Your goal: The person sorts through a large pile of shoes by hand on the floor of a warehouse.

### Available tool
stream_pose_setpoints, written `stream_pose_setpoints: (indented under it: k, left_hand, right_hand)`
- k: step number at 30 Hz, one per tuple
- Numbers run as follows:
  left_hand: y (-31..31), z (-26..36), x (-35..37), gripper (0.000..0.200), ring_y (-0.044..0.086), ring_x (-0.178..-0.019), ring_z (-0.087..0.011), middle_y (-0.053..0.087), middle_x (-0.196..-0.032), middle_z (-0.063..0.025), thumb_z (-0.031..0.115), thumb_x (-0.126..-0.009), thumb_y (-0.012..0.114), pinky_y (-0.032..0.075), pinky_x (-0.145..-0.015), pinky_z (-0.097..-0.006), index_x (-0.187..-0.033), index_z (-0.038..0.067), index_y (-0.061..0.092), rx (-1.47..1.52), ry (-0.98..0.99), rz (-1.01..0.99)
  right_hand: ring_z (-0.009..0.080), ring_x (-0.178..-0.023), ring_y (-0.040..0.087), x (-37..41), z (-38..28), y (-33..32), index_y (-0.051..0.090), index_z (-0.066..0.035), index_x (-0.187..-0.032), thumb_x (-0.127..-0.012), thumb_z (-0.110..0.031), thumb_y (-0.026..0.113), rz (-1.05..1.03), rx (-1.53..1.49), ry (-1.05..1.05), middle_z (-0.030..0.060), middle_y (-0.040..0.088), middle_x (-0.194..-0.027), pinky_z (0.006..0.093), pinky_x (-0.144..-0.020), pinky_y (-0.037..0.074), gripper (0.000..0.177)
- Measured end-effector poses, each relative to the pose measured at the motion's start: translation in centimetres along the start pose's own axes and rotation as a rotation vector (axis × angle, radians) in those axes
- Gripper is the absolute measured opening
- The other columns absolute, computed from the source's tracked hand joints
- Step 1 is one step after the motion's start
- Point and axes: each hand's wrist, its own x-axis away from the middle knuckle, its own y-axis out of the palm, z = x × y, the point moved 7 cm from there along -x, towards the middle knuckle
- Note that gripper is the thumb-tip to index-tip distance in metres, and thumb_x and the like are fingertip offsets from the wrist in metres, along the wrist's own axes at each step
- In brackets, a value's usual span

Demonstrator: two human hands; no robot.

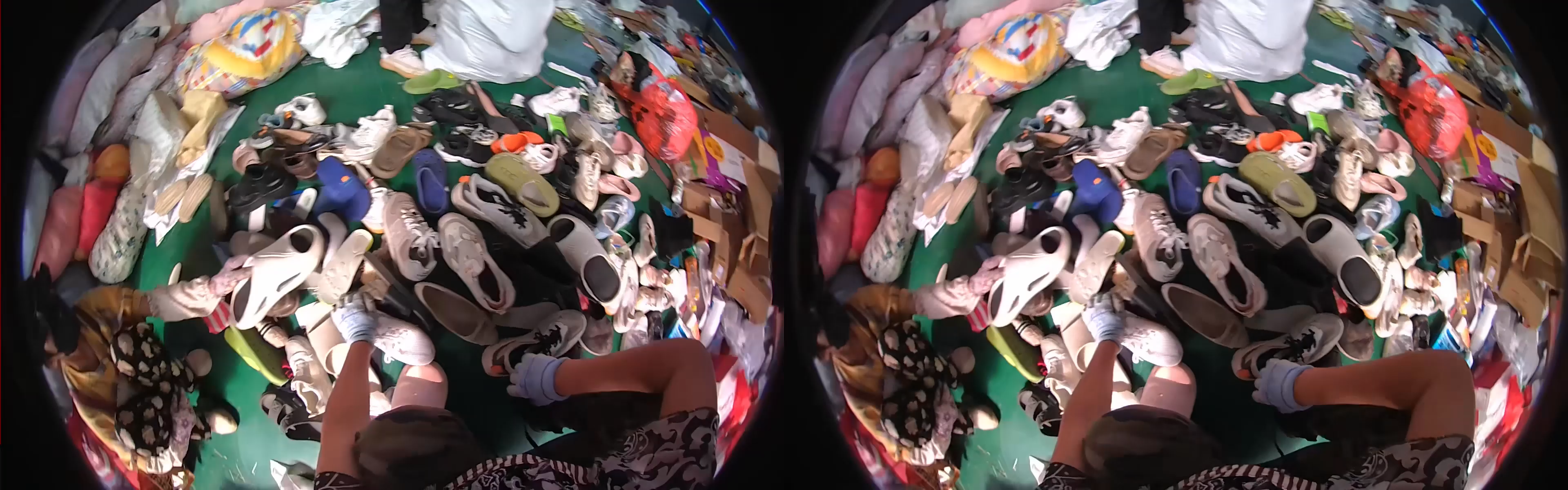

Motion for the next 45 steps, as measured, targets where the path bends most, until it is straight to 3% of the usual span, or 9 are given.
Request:
stream_pose_setpoints:
  k: [15, 17, 21, 27, 32, 37, 39, 43, 45]
  left_hand:
    - [-0.8, -0.6, 1.0, 0.031, 0.058, -0.099, -0.0288, 0.065, -0.104, -0.0088, 0.034, -0.089, 0.049, 0.042, -0.089, -0.0439, -0.103, 0.011, 0.065, 0.062, -0.067, -0.079]
    - [-2.2, -1.0, 1.0, 0.030, 0.058, -0.099, -0.0304, 0.064, -0.105, -0.0136, 0.027, -0.091, 0.051, 0.043, -0.091, -0.0418, -0.111, 0.006, 0.060, 0.261, -0.050, -0.049]
    - [-4.3, -5.6, 5.1, 0.026, 0.058, -0.098, -0.0182, 0.063, -0.109, -0.0115, 0.014, -0.097, 0.047, 0.045, -0.088, -0.0281, -0.115, -0.003, 0.056, 1.035, -0.574, 0.301]
    - [-10.3, -0.8, 15.8, 0.032, 0.060, -0.092, -0.0239, 0.065, -0.108, -0.0043, 0.016, -0.069, 0.070, 0.040, -0.092, -0.0388, -0.100, 0.016, 0.064, -0.056, -0.254, 0.147]
    - [-7.6, -3.0, 18.9, 0.023, 0.059, -0.102, -0.0248, 0.065, -0.110, -0.0041, 0.013, -0.073, 0.068, 0.039, -0.093, -0.0401, -0.096, 0.016, 0.066, 0.521, -0.422, 0.092]
    - [-5.8, -3.5, 19.8, 0.024, 0.058, -0.105, -0.0277, 0.063, -0.114, -0.0055, 0.014, -0.073, 0.067, 0.041, -0.095, -0.0402, -0.098, 0.014, 0.066, 0.390, -0.416, -0.028]
    - [-5.7, -3.4, 20.0, 0.022, 0.054, -0.111, -0.0300, 0.061, -0.115, -0.0097, 0.019, -0.076, 0.064, 0.041, -0.096, -0.0410, -0.097, 0.011, 0.066, 0.413, -0.374, -0.092]
    - [-6.2, -1.5, 19.3, 0.020, 0.056, -0.109, -0.0298, 0.062, -0.114, -0.0108, 0.020, -0.080, 0.061, 0.043, -0.094, -0.0388, -0.098, 0.012, 0.066, 0.488, -0.237, -0.164]
    - [-5.2, -0.8, 19.8, 0.020, 0.056, -0.108, -0.0297, 0.062, -0.114, -0.0106, 0.020, -0.080, 0.061, 0.043, -0.094, -0.0388, -0.098, 0.012, 0.066, 0.415, -0.219, -0.204]
  right_hand:
    - [0.0287, -0.101, 0.058, -0.9, 0.4, 0.1, 0.056, -0.013, -0.120, -0.079, -0.032, 0.053, -0.187, 0.100, -0.190, 0.0101, 0.061, -0.109, 0.0412, -0.084, 0.046, 0.046]
    - [0.0290, -0.106, 0.054, -0.2, 0.9, 1.0, 0.056, -0.013, -0.120, -0.077, -0.036, 0.057, -0.134, 0.030, -0.235, 0.0092, 0.058, -0.115, 0.0418, -0.084, 0.046, 0.049]
    - [0.0299, -0.105, 0.055, 1.0, 2.4, 3.5, 0.060, -0.015, -0.110, -0.078, -0.041, 0.059, -0.202, 0.076, -0.217, 0.0085, 0.059, -0.111, 0.0429, -0.083, 0.045, 0.042]
    - [0.0290, -0.098, 0.059, 0.7, 3.5, 6.0, 0.064, -0.017, -0.100, -0.078, -0.046, 0.059, -0.228, 0.189, -0.257, 0.0062, 0.062, -0.104, 0.0430, -0.079, 0.045, 0.037]
    - [0.0287, -0.096, 0.061, -0.1, 4.5, 5.8, 0.062, -0.018, -0.103, -0.076, -0.052, 0.058, -0.285, 0.189, -0.280, 0.0066, 0.064, -0.101, 0.0433, -0.078, 0.047, 0.044]
    - [0.0337, -0.105, 0.058, 0.4, 4.9, 3.8, 0.055, -0.024, -0.126, -0.080, -0.052, 0.058, -0.472, 0.161, -0.224, 0.0099, 0.061, -0.116, 0.0430, -0.086, 0.047, 0.054]
    - [0.0308, -0.105, 0.056, 1.6, 5.1, 4.9, 0.060, -0.018, -0.110, -0.074, -0.048, 0.063, -0.078, 0.055, -0.444, 0.0089, 0.059, -0.112, 0.0454, -0.084, 0.047, 0.047]
    - [0.0308, -0.101, 0.053, 6.3, 7.7, 5.6, 0.059, -0.011, -0.090, -0.072, -0.042, 0.067, -0.187, -0.124, -0.183, 0.0092, 0.057, -0.104, 0.0440, -0.082, 0.047, 0.037]
    - [0.0290, -0.097, 0.058, 6.0, 9.3, 7.4, 0.056, -0.016, -0.114, -0.082, -0.025, 0.056, 0.340, -0.006, -0.240, 0.0090, 0.057, -0.113, 0.0429, -0.079, 0.048, 0.033]
